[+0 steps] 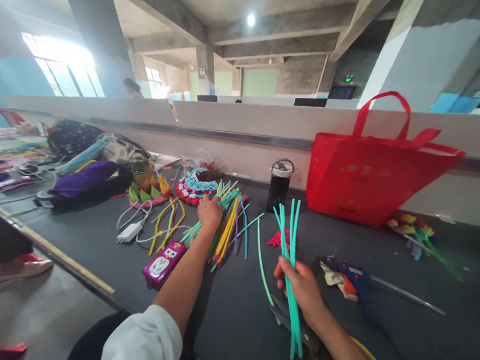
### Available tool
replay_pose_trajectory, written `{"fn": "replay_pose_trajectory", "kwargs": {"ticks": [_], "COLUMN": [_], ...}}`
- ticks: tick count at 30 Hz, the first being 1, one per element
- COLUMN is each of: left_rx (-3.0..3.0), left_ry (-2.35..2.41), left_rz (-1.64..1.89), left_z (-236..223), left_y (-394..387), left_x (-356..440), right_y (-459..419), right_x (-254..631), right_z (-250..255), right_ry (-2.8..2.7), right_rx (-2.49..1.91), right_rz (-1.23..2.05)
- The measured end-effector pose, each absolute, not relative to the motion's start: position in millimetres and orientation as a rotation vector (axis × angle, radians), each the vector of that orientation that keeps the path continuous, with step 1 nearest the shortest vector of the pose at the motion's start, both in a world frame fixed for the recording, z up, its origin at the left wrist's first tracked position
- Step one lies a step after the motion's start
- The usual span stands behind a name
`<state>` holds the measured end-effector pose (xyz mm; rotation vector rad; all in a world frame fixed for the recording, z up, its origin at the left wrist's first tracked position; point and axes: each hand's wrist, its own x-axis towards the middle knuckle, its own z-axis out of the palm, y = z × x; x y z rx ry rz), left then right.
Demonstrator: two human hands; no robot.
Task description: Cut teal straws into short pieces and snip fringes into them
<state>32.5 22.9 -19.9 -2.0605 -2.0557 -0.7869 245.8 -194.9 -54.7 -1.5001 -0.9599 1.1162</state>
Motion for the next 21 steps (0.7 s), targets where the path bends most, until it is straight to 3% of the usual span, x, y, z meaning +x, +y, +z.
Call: {"fn": "replay_pose_trajectory", "kwargs": {"ticks": [6, 14, 21], "left_rx": [-2.053, -1.902, -1.949], "left_ry": [-2.035, -1.981, -1.985], "left_rz": [-0.881, -1.275, -1.357], "left_z": [-21, -8, -8], "left_y": [26, 26, 24], "left_x": [31, 30, 30], "right_y": [-195, -196, -199], "right_x": [247, 247, 243], "right_z": [-57, -55, -48], "right_ry": [-0.989, -0.979, -0.886], "right_rx": [-1.484, -1.49, -1.399], "right_rz": [1.078, 1.079, 1.138]}}
